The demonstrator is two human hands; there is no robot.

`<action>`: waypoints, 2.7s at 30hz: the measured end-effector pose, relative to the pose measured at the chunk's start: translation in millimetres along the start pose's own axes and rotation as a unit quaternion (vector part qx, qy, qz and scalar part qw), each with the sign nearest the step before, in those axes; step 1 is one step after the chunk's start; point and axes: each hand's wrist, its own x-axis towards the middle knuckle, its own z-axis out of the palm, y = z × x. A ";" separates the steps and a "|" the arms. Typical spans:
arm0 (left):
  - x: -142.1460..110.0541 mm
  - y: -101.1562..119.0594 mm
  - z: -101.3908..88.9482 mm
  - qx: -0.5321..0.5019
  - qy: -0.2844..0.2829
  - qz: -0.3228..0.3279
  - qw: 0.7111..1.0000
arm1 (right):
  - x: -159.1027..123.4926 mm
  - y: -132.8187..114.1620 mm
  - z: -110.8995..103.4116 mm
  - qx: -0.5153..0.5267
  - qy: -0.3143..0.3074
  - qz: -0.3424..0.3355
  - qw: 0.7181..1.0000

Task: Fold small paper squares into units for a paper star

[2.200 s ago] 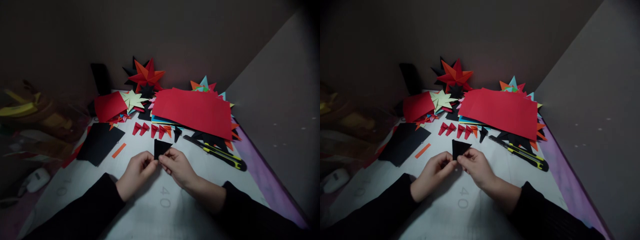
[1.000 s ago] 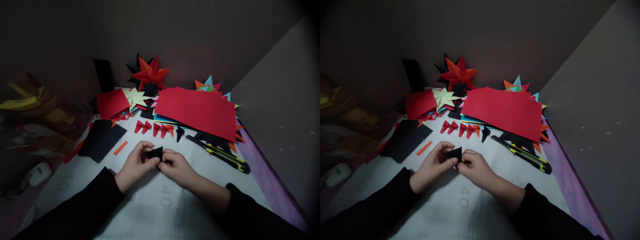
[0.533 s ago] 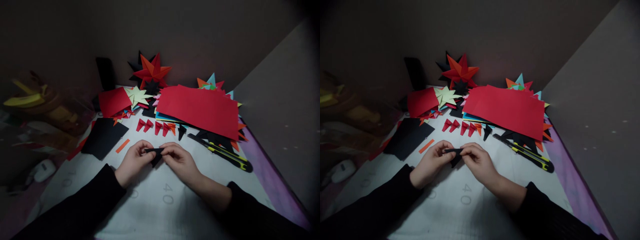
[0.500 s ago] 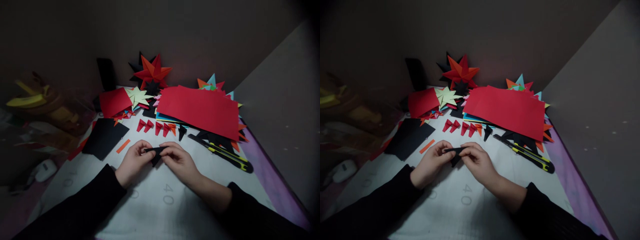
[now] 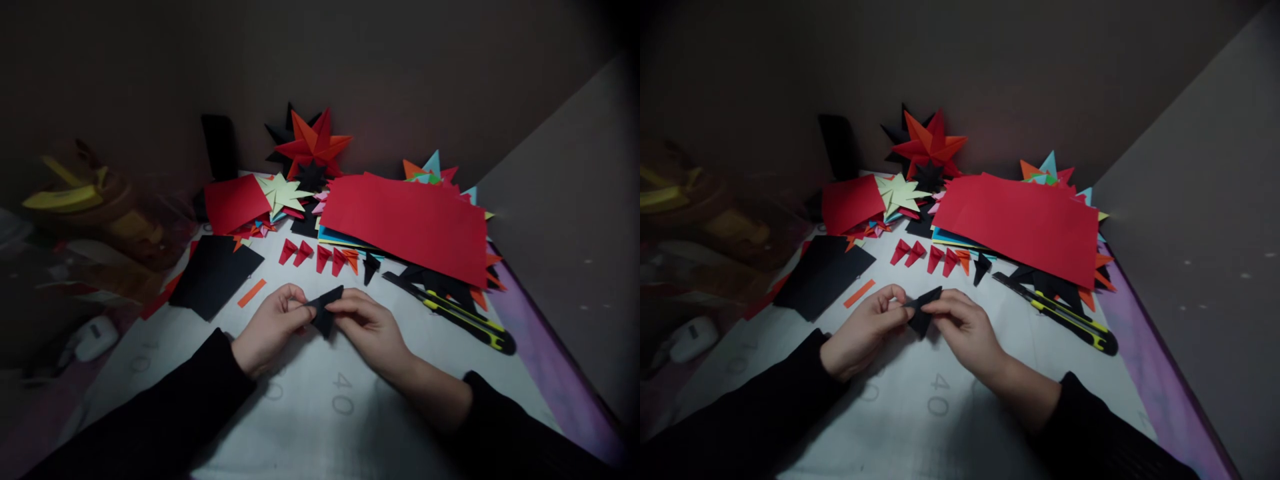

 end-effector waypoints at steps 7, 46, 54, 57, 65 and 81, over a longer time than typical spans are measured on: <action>-2.0 -1.3 0.3 0.041 -0.059 0.018 0.997 | -0.8 -0.3 -4.7 -0.005 0.018 -0.019 1.000; 1.6 -4.8 3.5 0.189 -0.050 0.126 0.973 | 4.4 -7.4 4.0 0.182 0.052 0.213 0.958; 2.9 -9.3 -1.2 0.224 -0.071 0.111 0.966 | 0.1 -3.0 6.5 0.197 -0.004 0.229 0.953; 2.6 -7.2 -1.6 0.205 -0.089 0.096 0.970 | -1.3 -2.0 7.5 0.198 -0.014 0.233 0.952; 0.7 -10.3 -2.3 0.257 -0.083 0.124 0.955 | -0.4 -2.2 10.3 0.222 -0.023 0.237 0.945; -3.2 -8.1 -1.8 0.250 -0.091 0.144 0.953 | -1.5 -7.4 8.9 0.228 -0.097 0.252 0.936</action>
